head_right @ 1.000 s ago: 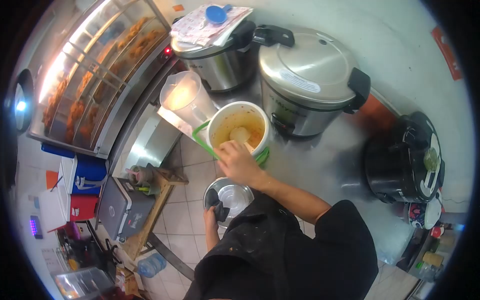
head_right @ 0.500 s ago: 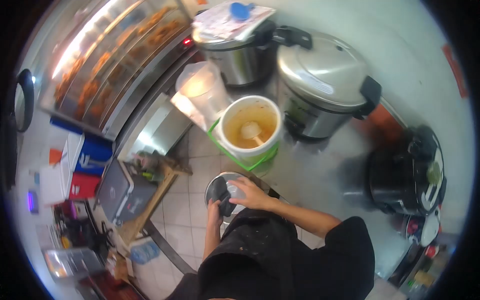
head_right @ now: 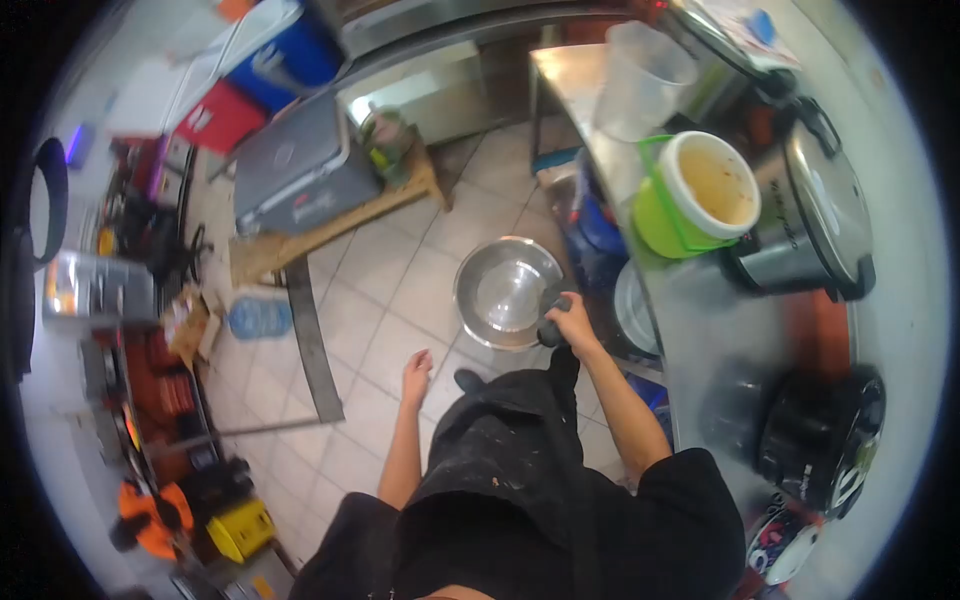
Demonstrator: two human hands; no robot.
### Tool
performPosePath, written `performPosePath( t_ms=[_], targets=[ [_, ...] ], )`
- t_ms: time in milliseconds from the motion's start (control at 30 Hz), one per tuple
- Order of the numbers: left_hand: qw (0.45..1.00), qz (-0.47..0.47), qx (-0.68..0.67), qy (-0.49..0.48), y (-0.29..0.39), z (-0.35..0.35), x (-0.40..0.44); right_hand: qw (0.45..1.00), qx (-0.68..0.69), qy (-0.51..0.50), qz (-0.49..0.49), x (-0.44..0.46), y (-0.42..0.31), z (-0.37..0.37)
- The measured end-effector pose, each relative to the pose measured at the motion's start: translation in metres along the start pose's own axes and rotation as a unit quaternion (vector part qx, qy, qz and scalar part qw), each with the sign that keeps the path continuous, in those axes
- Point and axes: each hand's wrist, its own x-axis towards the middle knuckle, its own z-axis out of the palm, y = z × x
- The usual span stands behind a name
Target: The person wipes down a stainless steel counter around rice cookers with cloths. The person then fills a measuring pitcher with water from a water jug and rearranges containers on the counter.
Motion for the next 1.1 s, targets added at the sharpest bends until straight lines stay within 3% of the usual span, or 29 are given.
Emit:
performPosePath(
  t_ms=[67, 100, 133, 200, 233, 267, 300, 467, 533, 633, 700, 800, 833, 900, 967, 1000, 1100],
  targets=[
    [0.965, -0.207, -0.142, 0.072, -0.102, -0.071, -0.042, 0.996, -0.053, 0.07, -0.013, 0.017, 0.04, 0.03],
    [0.931, -0.293, -0.169, 0.14, -0.158, -0.099, -0.073, 0.992, -0.111, 0.058, -0.01, 0.013, 0.049, 0.045],
    [0.9, -0.325, -0.246, 0.151, -0.219, -0.129, -0.111, 0.985, -0.165, 0.049, -0.01, 0.007, 0.053, 0.06],
    [0.846, -0.442, -0.223, 0.198, -0.266, -0.173, -0.203, 0.965, -0.263, 0.019, 0.014, 0.003, 0.08, 0.075],
    [0.821, -0.451, -0.343, 0.075, -0.334, -0.206, -0.248, 0.951, -0.309, 0.002, -0.003, 0.001, 0.097, 0.076],
    [0.86, -0.459, -0.192, 0.117, -0.328, -0.208, -0.288, 0.934, -0.355, -0.014, -0.022, -0.004, 0.114, 0.075],
    [0.852, -0.48, -0.161, 0.135, -0.332, -0.21, -0.315, 0.914, -0.402, -0.029, -0.041, -0.008, 0.126, 0.071],
    [0.828, -0.489, -0.244, 0.125, -0.384, -0.137, -0.415, 0.876, -0.482, -0.024, -0.008, -0.019, 0.155, 0.039],
    [0.847, -0.476, -0.225, 0.072, -0.388, -0.098, -0.416, 0.887, -0.459, -0.039, 0.042, -0.03, 0.132, 0.041],
    [0.869, -0.44, -0.223, 0.018, -0.365, -0.07, -0.387, 0.88, -0.474, -0.005, -0.023, -0.004, 0.124, 0.037],
    [0.876, -0.422, -0.233, 0.001, -0.356, -0.07, -0.362, 0.868, -0.482, 0.078, -0.089, -0.012, 0.074, 0.046],
    [0.87, -0.42, -0.256, 0.02, -0.343, -0.102, -0.334, 0.799, -0.525, 0.269, -0.119, 0.029, 0.047, -0.017],
    [0.864, -0.424, -0.269, 0.041, -0.344, -0.116, -0.327, 0.788, -0.517, 0.322, -0.083, 0.034, 0.034, -0.043],
    [0.853, -0.422, -0.292, 0.096, -0.36, -0.146, -0.327, 0.778, -0.416, 0.467, -0.056, 0.043, 0.03, -0.083],
    [0.869, -0.373, -0.295, 0.136, -0.387, -0.179, -0.342, 0.772, -0.44, 0.457, 0.035, 0.031, 0.029, -0.095],
    [0.861, -0.439, -0.221, 0.131, -0.386, -0.202, -0.335, 0.754, -0.457, 0.471, 0.029, 0.038, 0.05, -0.115],
    [0.856, -0.501, -0.1, 0.077, -0.367, -0.289, -0.331, 0.695, -0.518, 0.498, 0.003, 0.084, 0.098, -0.139]
  ],
)
